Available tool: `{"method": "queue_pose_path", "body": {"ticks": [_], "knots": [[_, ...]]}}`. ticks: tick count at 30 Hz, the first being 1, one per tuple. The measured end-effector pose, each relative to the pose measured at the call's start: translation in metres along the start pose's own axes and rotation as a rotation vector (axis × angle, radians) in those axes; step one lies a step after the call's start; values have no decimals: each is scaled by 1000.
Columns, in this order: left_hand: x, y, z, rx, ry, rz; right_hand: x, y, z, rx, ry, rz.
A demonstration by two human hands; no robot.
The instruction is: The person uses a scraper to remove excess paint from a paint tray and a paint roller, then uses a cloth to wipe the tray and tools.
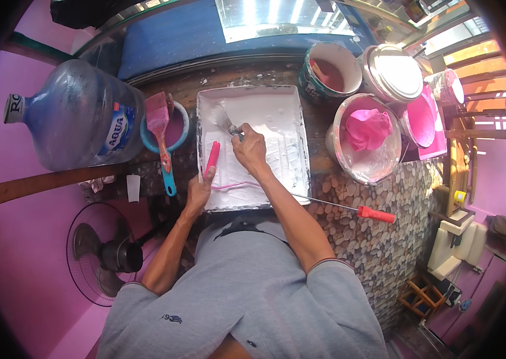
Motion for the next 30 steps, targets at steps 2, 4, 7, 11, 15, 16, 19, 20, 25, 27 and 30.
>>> {"method": "queue_pose_path", "body": {"ticks": [2,4,7,11,15,16,19,20,25,27,30], "knots": [[1,1,-5,4,-8,27,-6,4,15,49,-22,14],[1,1,-7,25,-18,46,-22,4,23,51,-40,40],[0,2,-9,55,-27,61,-54,1,41,84,-96,87],[-1,3,-2,92,-21,72,-103,-9,52,-2,-136,233],[-1,3,-7,65,-5,62,-132,-22,42,-212,-183,368],[-2,3,-6,79,-3,75,-133,-21,46,-188,-225,383],[-2,4,-6,94,-1,89,-120,-13,64,-92,-236,385],[-2,4,-8,91,-4,97,-116,-13,70,-91,-147,404],[-2,3,-4,71,9,65,-93,-15,77,23,4,243],[-2,3,-4,72,10,71,-92,-15,77,30,60,210],[-4,3,-1,113,-23,116,-105,-15,72,-74,-6,345]]}}
Point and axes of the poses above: each hand's wrist, its own y-axis towards the middle knuckle, its own x-axis out of the palm, z = x × y, the point moved 10 cm from there along y, towards the middle knuckle, and after that the axes turned 15 degrees about x, right-handed, at the moved point
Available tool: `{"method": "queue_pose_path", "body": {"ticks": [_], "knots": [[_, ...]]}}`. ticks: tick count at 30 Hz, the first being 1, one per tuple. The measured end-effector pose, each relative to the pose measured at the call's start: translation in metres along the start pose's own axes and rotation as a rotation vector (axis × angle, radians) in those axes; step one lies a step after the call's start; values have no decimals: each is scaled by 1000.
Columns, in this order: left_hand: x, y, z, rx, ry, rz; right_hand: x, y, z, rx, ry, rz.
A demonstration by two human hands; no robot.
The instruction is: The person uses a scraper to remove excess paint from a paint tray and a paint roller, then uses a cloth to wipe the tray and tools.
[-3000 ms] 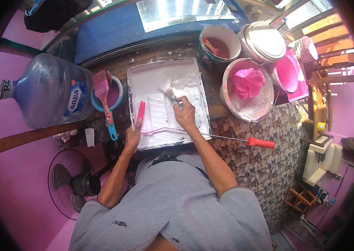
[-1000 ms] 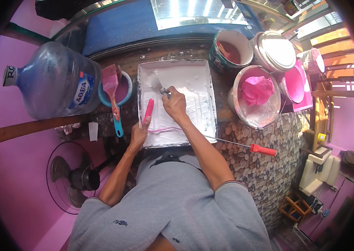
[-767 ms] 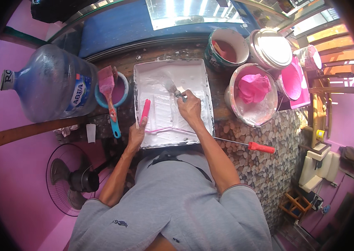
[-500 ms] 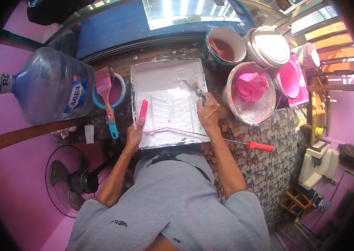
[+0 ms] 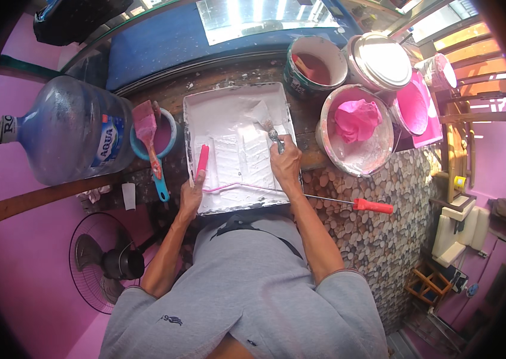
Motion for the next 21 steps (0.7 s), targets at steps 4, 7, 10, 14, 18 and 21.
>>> {"method": "queue_pose_path", "body": {"ticks": [4,7,10,14,18,21], "knots": [[1,-1,-4,-43,25,-42,7,-4,2,36,-78,-61],[0,-1,-6,-36,31,-36,10,-6,-4,69,33,-184],[1,0,-4,-22,29,-28,-4,-2,5,37,58,-18],[0,-1,-4,-1,37,1,6,-8,14,91,-33,-41],[3,0,-10,-13,47,-16,3,-5,9,91,65,-91],[5,1,-15,5,32,0,-6,0,16,97,45,-8]]}}
Point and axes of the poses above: each hand's wrist, its own y-axis towards the middle knuckle, its own x-axis out of the palm, z = x × y, the point moved 10 cm from there along y, towards the middle knuckle, and after that the axes turned 15 degrees about x, right-handed, at the moved point
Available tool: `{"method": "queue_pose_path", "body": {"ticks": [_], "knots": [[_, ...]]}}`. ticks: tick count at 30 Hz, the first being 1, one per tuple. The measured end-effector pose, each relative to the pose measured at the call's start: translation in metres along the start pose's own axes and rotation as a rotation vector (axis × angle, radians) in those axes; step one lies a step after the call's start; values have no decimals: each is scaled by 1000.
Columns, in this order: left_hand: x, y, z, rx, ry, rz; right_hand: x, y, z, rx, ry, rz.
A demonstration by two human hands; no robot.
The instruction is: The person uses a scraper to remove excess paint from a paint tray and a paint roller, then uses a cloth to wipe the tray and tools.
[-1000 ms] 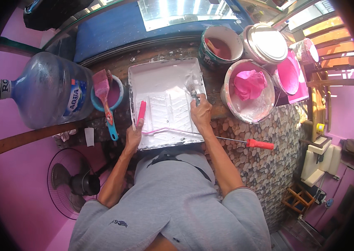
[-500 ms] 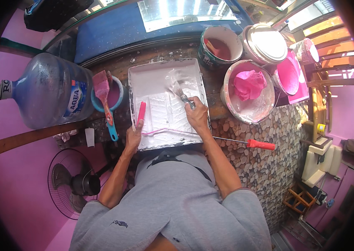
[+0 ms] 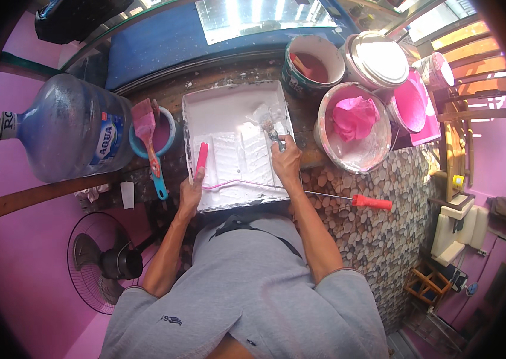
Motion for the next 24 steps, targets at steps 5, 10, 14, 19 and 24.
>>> {"method": "queue_pose_path", "body": {"ticks": [5,10,14,19,24], "knots": [[0,-1,-1,-60,-9,-43,5,-8,-4,3,-199,-147],[-1,0,13,-21,-174,-81,-1,-6,7,-43,-281,-42],[2,-8,-2,-78,-210,-161,9,-12,5,-43,-190,-169],[1,-10,3,-21,-183,-120,6,-14,6,-74,-212,-35],[0,-11,-4,-59,-175,-157,19,-22,1,-9,-129,-150]]}}
Point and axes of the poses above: each hand's wrist, its own y-axis towards the middle knuckle, its own x-axis out of the palm, z = x × y, the point moved 10 cm from there along y, towards the middle knuckle, and after that the axes turned 15 degrees about x, right-handed, at the moved point
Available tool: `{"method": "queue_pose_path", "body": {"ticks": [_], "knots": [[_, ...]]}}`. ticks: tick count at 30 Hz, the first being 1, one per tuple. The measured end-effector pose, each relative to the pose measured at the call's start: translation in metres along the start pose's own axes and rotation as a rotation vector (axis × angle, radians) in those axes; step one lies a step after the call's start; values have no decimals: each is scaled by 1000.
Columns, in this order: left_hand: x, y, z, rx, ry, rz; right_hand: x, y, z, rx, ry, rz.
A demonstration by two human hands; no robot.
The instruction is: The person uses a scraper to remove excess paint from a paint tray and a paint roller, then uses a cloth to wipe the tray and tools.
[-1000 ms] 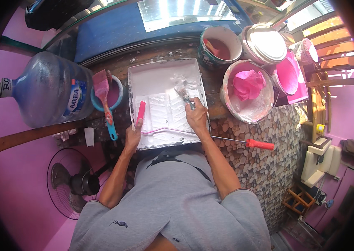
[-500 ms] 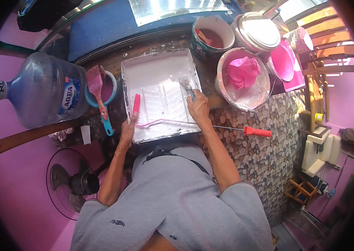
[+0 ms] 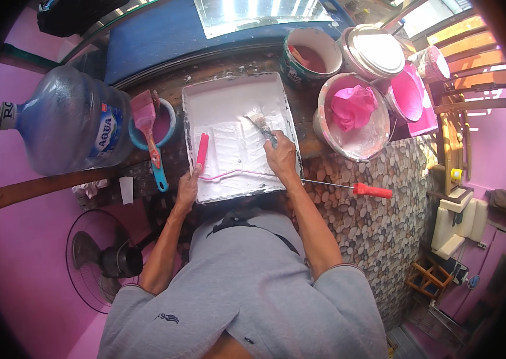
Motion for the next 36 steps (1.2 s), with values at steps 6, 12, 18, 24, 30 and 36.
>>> {"method": "queue_pose_path", "body": {"ticks": [6,12,18,24,30,36], "knots": [[-7,-1,9,147,31,81,19,-6,-6,-22,-39,-32],[-6,-7,23,124,201,-2,23,-1,-15,-13,-29,58],[-19,-38,37,145,370,139,43,5,-35,-38,68,-19],[-39,-82,79,211,378,265,54,13,-32,-121,95,-80],[-95,-85,106,389,608,708,33,5,-32,-31,-45,-114],[-101,-58,72,183,287,664,19,9,-17,-116,-300,45]]}}
Point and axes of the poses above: each hand's wrist, its own y-axis towards the middle knuckle, its own x-axis out of the palm, z = x × y, the point moved 10 cm from there along y, towards the middle knuckle, and after that the axes turned 15 degrees about x, right-handed, at the moved point
